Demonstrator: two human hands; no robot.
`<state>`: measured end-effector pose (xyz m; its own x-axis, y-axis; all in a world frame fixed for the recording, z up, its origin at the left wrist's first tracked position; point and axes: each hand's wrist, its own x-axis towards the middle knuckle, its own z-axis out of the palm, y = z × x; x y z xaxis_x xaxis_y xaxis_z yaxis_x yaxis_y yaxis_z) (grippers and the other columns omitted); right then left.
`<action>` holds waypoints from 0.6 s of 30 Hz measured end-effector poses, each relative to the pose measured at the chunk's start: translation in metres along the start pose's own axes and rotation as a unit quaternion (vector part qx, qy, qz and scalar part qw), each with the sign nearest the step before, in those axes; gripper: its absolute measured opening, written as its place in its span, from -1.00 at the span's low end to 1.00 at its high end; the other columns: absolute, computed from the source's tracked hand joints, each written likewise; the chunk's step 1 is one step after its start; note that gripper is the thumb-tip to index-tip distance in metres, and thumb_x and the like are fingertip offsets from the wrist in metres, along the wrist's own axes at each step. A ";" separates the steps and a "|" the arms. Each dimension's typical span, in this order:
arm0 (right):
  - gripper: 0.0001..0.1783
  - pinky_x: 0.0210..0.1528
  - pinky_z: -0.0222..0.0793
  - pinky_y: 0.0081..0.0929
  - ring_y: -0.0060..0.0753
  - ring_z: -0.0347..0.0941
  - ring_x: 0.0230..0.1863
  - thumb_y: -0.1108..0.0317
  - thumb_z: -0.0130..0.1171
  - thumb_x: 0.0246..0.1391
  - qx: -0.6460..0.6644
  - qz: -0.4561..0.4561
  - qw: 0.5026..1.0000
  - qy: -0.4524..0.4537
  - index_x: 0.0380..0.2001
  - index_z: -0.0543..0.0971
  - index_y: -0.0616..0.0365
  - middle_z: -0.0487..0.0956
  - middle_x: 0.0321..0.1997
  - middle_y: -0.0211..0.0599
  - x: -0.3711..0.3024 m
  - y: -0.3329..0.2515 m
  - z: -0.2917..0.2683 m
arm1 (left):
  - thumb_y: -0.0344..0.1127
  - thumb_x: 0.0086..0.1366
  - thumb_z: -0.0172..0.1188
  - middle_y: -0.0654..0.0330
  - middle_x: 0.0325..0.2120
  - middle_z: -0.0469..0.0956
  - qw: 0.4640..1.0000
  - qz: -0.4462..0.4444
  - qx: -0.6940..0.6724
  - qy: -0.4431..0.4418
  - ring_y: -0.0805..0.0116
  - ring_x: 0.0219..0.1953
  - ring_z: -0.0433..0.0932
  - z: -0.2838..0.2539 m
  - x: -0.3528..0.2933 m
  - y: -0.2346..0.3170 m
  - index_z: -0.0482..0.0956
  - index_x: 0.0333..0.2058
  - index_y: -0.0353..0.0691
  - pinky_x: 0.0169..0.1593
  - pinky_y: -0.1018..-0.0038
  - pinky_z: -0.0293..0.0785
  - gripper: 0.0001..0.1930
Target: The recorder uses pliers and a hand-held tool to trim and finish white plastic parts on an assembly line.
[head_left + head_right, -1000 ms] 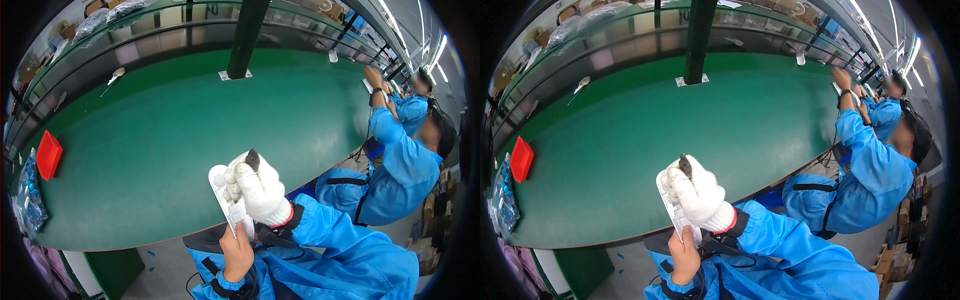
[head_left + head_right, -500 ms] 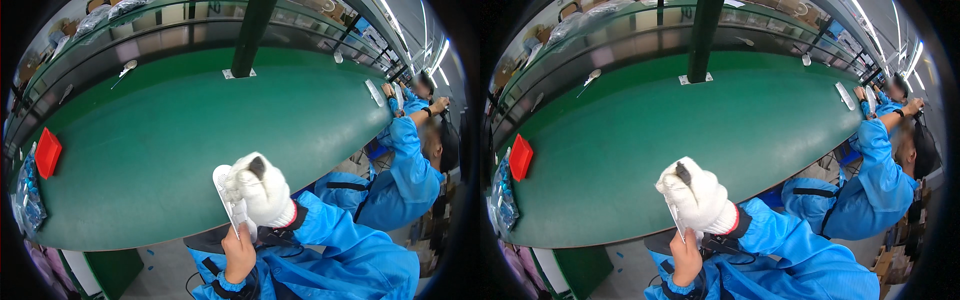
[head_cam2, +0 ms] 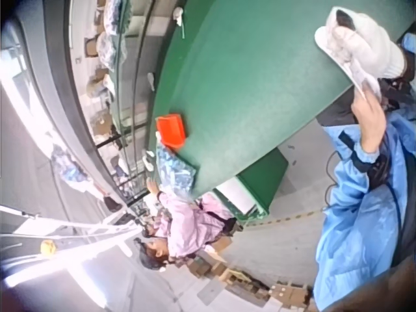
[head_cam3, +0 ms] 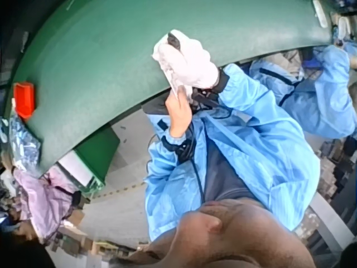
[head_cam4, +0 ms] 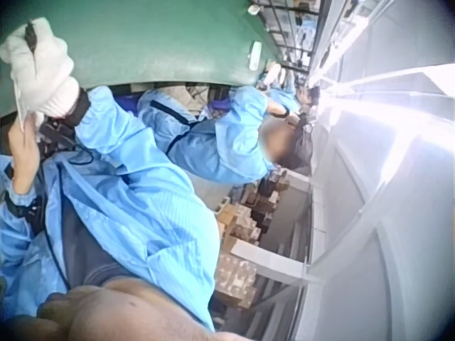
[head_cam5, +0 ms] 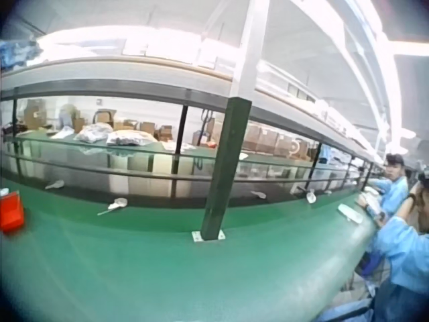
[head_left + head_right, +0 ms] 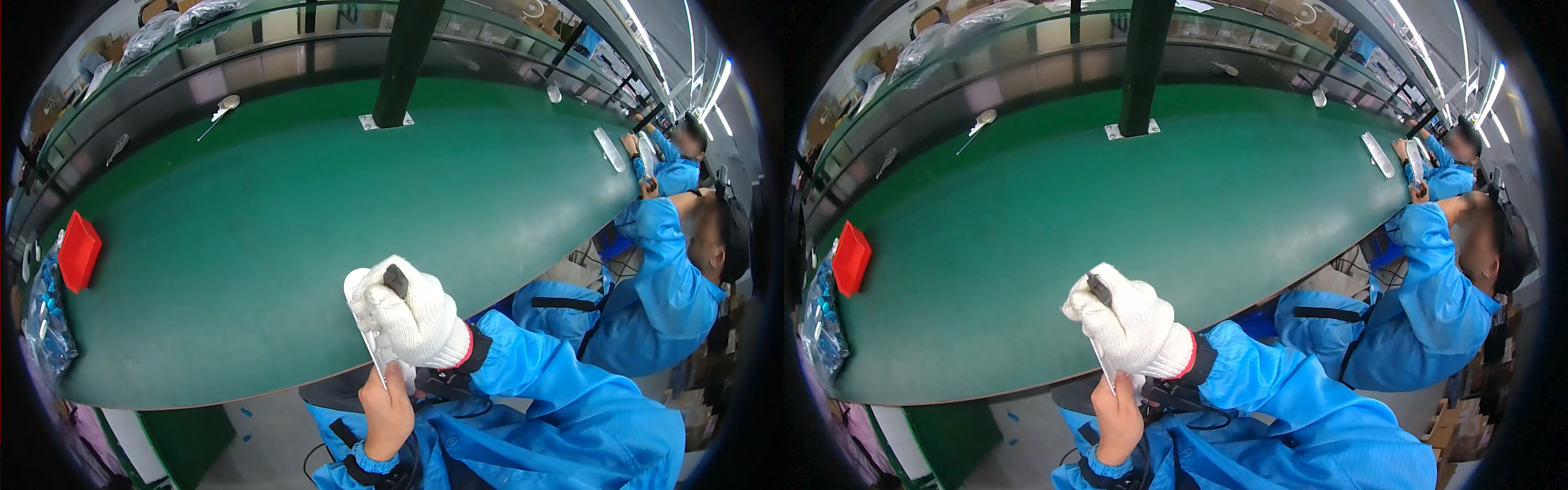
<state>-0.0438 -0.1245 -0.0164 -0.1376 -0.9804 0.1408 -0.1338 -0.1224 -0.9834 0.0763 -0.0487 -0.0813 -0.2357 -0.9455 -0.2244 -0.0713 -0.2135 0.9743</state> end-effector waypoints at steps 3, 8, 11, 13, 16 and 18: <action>-0.81 -0.34 0.48 -0.50 -0.46 0.55 -0.45 0.34 0.01 0.33 0.045 -0.031 0.999 0.003 -0.24 0.50 0.26 0.64 -0.42 -0.22 -0.004 0.000 -0.004 | -0.27 0.54 -0.14 0.12 -0.53 0.55 1.000 -0.013 0.005 -0.008 0.40 -0.56 0.51 -0.002 -0.003 0.000 0.50 -0.23 -0.51 -0.47 0.42 0.45 -0.64; -0.77 -0.35 0.48 -0.47 -0.45 0.54 -0.44 0.32 -0.03 0.35 0.031 0.010 0.999 0.013 -0.24 0.47 0.30 0.59 -0.43 -0.18 -0.002 -0.011 -0.004 | -0.27 0.53 -0.13 0.05 -0.53 0.60 0.998 -0.047 -0.027 -0.036 0.31 -0.58 0.62 -0.004 -0.005 -0.011 0.50 -0.20 -0.47 -0.46 0.38 0.52 -0.66; -0.78 -0.39 0.49 -0.47 -0.41 0.53 -0.53 0.37 -0.03 0.31 0.093 -0.001 0.994 0.055 -0.22 0.49 0.35 0.57 -0.51 -0.18 -0.004 -0.025 -0.019 | -0.35 0.46 -0.05 -0.01 -0.63 0.61 0.997 -0.041 0.056 -0.026 0.14 -0.61 0.64 -0.005 -0.012 0.012 0.52 -0.19 -0.44 -0.48 0.32 0.50 -0.76; -0.75 -0.26 0.45 -0.60 -0.66 0.48 -0.35 0.44 0.16 0.21 0.062 0.042 0.995 0.072 -0.06 0.55 0.25 0.61 -0.26 -0.35 -0.002 -0.034 -0.035 | -0.44 0.37 -0.01 0.00 -0.64 0.60 0.970 0.075 0.230 -0.018 0.10 -0.61 0.63 -0.011 -0.020 0.020 0.53 -0.15 -0.41 -0.48 0.28 0.51 -0.80; -0.56 -0.27 0.45 -0.59 -0.64 0.47 -0.37 0.44 0.24 0.16 -0.008 0.095 0.993 0.063 0.12 0.50 0.20 0.61 -0.11 -0.30 -0.008 -0.041 -0.050 | -0.53 0.16 0.12 0.16 -0.61 0.55 0.870 0.231 0.436 0.020 0.24 -0.61 0.55 -0.021 -0.029 0.044 0.58 -0.05 -0.35 -0.45 0.36 0.43 -0.65; -0.51 -0.29 0.45 -0.59 -0.63 0.46 -0.39 0.41 0.26 0.16 -0.008 0.106 0.993 0.044 0.17 0.47 0.20 0.60 -0.08 -0.26 -0.023 -0.046 -0.056 | -0.50 0.14 0.17 0.22 -0.58 0.54 0.800 0.283 0.529 0.025 0.33 -0.60 0.50 -0.027 -0.032 0.051 0.59 -0.01 -0.34 -0.42 0.43 0.37 -0.61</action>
<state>-0.0893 -0.0876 0.0320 -0.2499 -0.9665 -0.0592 -0.1078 0.0886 -0.9902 0.1062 -0.0357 -0.0236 -0.4828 -0.8320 0.2734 -0.7533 0.5537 0.3548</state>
